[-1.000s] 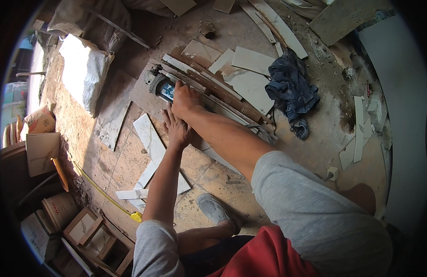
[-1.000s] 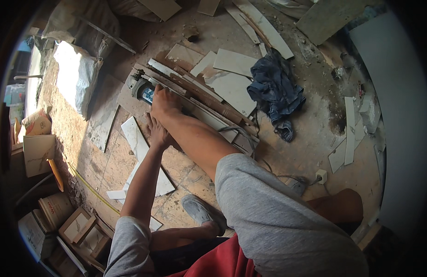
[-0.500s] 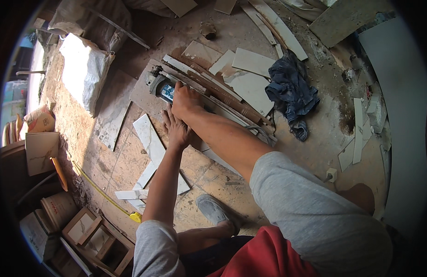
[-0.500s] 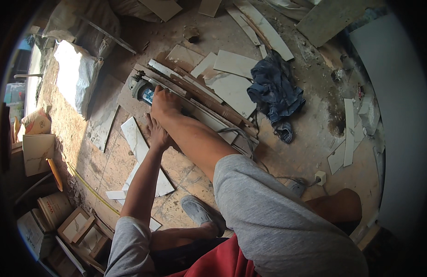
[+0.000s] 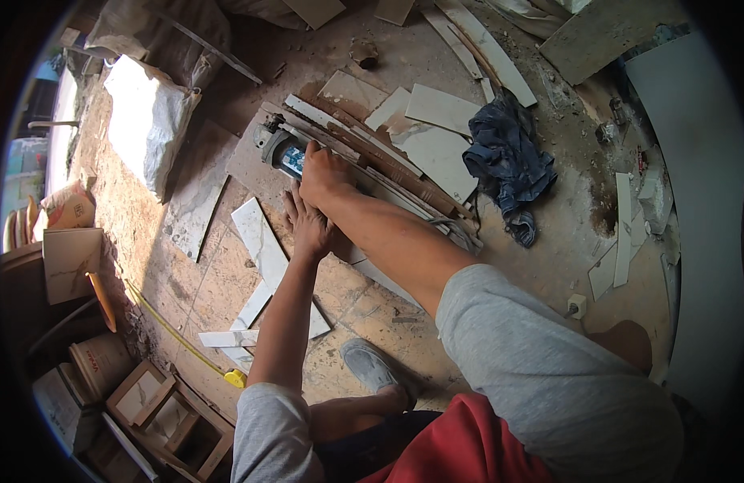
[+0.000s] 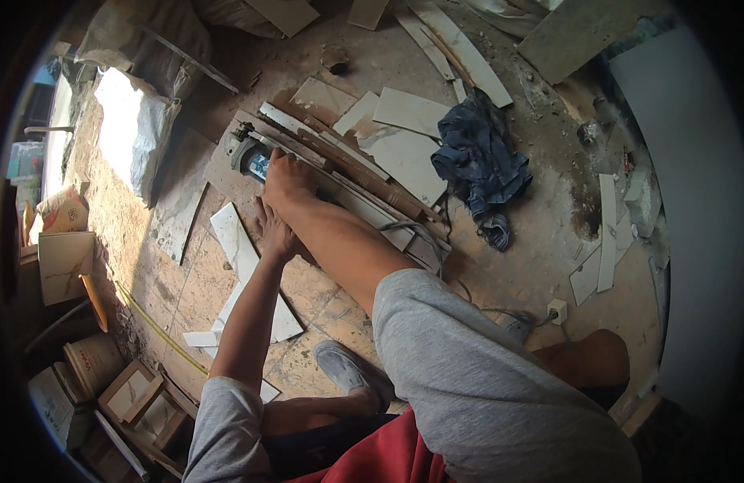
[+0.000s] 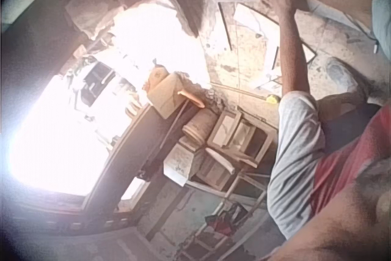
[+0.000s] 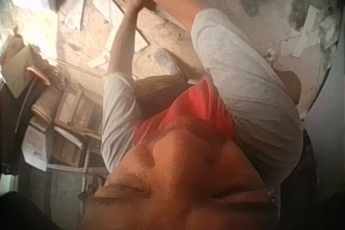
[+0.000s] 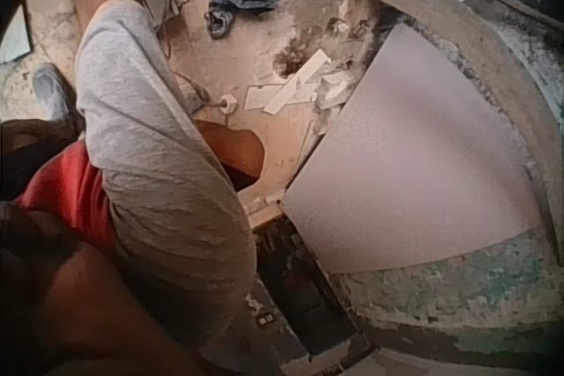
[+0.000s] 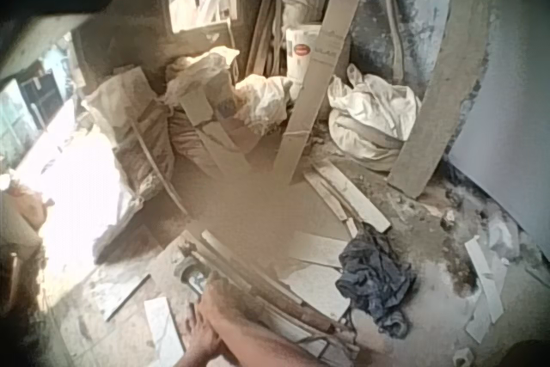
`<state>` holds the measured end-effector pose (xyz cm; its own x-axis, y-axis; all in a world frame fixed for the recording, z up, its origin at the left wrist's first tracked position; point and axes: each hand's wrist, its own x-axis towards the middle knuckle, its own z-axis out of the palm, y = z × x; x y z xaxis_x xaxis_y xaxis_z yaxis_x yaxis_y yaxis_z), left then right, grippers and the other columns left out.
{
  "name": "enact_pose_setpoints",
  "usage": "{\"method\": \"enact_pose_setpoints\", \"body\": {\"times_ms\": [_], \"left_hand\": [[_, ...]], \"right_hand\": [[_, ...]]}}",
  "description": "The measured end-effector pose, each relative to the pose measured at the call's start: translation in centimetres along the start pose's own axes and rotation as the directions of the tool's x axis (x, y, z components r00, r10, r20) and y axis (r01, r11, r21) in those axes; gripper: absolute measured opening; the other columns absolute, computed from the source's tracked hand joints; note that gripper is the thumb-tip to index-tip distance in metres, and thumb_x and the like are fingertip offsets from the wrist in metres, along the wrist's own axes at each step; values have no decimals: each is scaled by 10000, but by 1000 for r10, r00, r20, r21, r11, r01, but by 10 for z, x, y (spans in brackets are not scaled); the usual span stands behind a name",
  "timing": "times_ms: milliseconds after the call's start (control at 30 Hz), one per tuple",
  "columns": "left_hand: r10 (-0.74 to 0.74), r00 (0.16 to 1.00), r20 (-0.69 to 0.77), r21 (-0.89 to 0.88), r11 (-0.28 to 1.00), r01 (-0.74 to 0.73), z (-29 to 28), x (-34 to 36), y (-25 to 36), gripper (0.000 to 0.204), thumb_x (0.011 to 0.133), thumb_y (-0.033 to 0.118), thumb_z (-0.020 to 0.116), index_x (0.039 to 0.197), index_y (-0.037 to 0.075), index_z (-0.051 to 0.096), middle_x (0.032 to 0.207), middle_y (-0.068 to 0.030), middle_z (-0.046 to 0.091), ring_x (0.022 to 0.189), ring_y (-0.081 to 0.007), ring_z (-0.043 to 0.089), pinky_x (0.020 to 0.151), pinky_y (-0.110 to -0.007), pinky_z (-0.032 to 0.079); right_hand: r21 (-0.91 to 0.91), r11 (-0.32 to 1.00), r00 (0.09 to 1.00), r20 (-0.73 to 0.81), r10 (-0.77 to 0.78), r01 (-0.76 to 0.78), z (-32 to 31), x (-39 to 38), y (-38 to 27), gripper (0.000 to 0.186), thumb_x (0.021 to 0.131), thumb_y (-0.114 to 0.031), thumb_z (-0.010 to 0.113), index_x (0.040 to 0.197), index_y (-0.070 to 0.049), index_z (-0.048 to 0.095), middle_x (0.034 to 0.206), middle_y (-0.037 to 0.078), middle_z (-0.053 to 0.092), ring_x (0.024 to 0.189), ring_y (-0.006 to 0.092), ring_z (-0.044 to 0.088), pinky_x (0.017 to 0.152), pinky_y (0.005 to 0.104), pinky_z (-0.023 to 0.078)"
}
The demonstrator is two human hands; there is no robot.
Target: The person marks a tile with a pencil, cuts it using an angle grinder, wipes the tile with a cloth, and aligns the pieces together by hand.
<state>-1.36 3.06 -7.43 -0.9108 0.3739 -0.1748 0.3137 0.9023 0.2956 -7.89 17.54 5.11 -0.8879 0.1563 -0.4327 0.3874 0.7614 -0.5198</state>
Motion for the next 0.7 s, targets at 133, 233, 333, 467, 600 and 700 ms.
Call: {"method": "enact_pose_setpoints", "body": {"times_ms": [133, 233, 333, 467, 600, 700], "left_hand": [[13, 999, -32, -12, 1000, -13, 1, 0, 0, 957, 895, 709, 387, 1570, 71, 156, 1651, -192, 48, 1496, -485, 14, 1154, -599, 91], [-6, 1000, -18, -11, 1000, 6, 0, 0, 1, 952, 898, 708, 387, 1570, 73, 157, 1652, -186, 51, 1497, -481, 15, 1153, -598, 101], [-13, 999, -29, 1, 1000, 13, -2, -1, 2, 944, 901, 698, 389, 1569, 72, 160, 1651, -186, 58, 1499, -478, 16, 1153, -596, 106], [-17, 1000, -22, -23, 1000, 16, -2, 0, 3, 943, 901, 699, 386, 1569, 72, 161, 1651, -188, 58, 1496, -482, 20, 1152, -591, 111], [-10, 1000, -26, -6, 1000, 10, -2, -1, 3, 972, 892, 731, 376, 1568, 68, 161, 1648, -198, 52, 1491, -494, 28, 1148, -590, 119], [-10, 1000, -25, -20, 1000, 10, -3, -1, 4, 985, 887, 744, 373, 1567, 64, 161, 1648, -202, 49, 1489, -497, 31, 1147, -589, 119]], "right_hand": [[-6, 1000, 1000, -10, -2, 2, 1, 0, 0, 594, 786, -234, 785, 1258, -57, 470, 1189, 170, 636, 1125, 323, 649, 940, 423, 541], [-9, 1000, 1000, -11, -3, 3, 2, 1, 1, 591, 789, -238, 782, 1257, -56, 470, 1194, 169, 633, 1123, 322, 650, 941, 423, 541], [-3, 1000, 1000, -11, -1, 1, 2, 1, 1, 588, 796, -245, 777, 1259, -55, 469, 1201, 168, 629, 1124, 321, 650, 941, 422, 541], [-27, 1000, 1000, -8, 0, 0, 2, 0, 1, 585, 810, -254, 766, 1270, -53, 466, 1210, 169, 624, 1129, 315, 648, 937, 415, 544], [-15, 1000, 1000, 8, -1, 1, -1, 1, 0, 590, 811, -258, 769, 1273, -51, 465, 1215, 169, 622, 1134, 310, 646, 936, 412, 546], [-9, 1000, 1000, 19, 5, -5, -2, 1, 0, 599, 808, -270, 778, 1271, -51, 466, 1216, 167, 623, 1135, 307, 646, 937, 411, 546]]}}
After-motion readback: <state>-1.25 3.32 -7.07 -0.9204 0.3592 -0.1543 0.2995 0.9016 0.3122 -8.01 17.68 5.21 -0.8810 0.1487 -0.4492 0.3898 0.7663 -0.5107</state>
